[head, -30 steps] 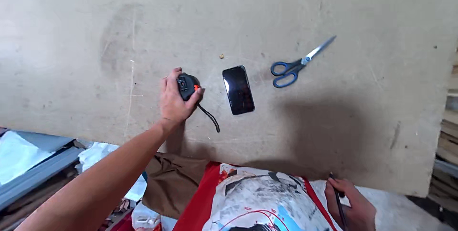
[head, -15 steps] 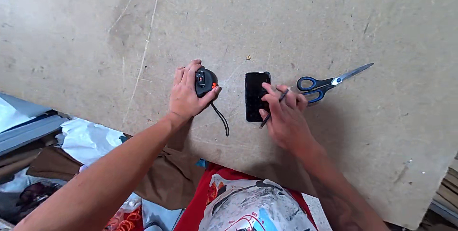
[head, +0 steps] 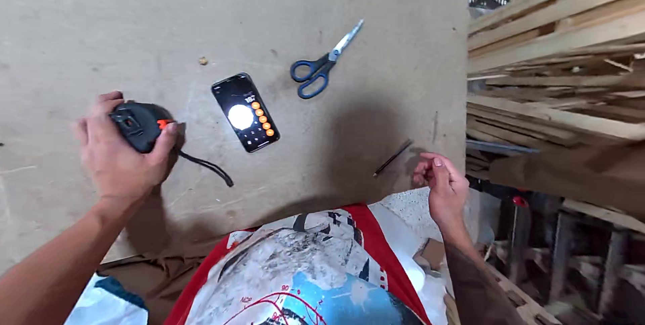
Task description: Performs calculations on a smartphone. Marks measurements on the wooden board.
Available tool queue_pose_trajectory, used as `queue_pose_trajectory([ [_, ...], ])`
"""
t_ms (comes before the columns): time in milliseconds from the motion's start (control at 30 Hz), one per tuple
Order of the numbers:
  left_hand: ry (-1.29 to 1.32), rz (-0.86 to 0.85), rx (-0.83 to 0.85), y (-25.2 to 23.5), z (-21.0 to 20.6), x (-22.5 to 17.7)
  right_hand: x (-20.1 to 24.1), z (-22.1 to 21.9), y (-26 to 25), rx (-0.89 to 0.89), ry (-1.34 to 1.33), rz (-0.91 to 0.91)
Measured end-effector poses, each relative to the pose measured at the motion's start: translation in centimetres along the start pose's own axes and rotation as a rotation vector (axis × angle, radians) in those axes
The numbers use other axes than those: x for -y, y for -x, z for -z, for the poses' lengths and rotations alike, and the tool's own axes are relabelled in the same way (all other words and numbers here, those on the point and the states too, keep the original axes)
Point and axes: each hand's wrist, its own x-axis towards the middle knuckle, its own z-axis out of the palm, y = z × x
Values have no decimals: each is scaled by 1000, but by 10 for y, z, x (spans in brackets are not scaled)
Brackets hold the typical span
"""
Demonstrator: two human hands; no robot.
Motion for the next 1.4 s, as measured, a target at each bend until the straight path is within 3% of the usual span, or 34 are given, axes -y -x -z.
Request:
queue_pose_trajectory([
  [100,-20,6,-13,0,0,-3,-29,-12,21,-86,121,-65],
  [233,-37,24,-28,3,2,-8,-23,-46,32,-192,472,-103],
  [400,-67,23,-35,4,3,-13,16,-39,25,-128,468,-332],
  [500,-79,10,-56,6,5,-13,18,-26,20,-47,451,-383],
  [667,-56,18,-78,11,3,-15,-10,-9,45,-49,-28,-293],
  [767,-65,33,-78,9,4,-12,-24,-18,59,-146,-199,-163],
  [967,-81,11,-95,7,1,-8,-33,-28,57,-208,-169,72],
  [1067,-92,6,-116,7,-2,-9,-39,-31,51,-162,41,200],
  [1167,-86,18,-120,8,-3,-12,-41,-29,49,-126,124,229],
  [1400,-94,32,-118,8,-3,-13,-39,-28,58,-209,4,224],
])
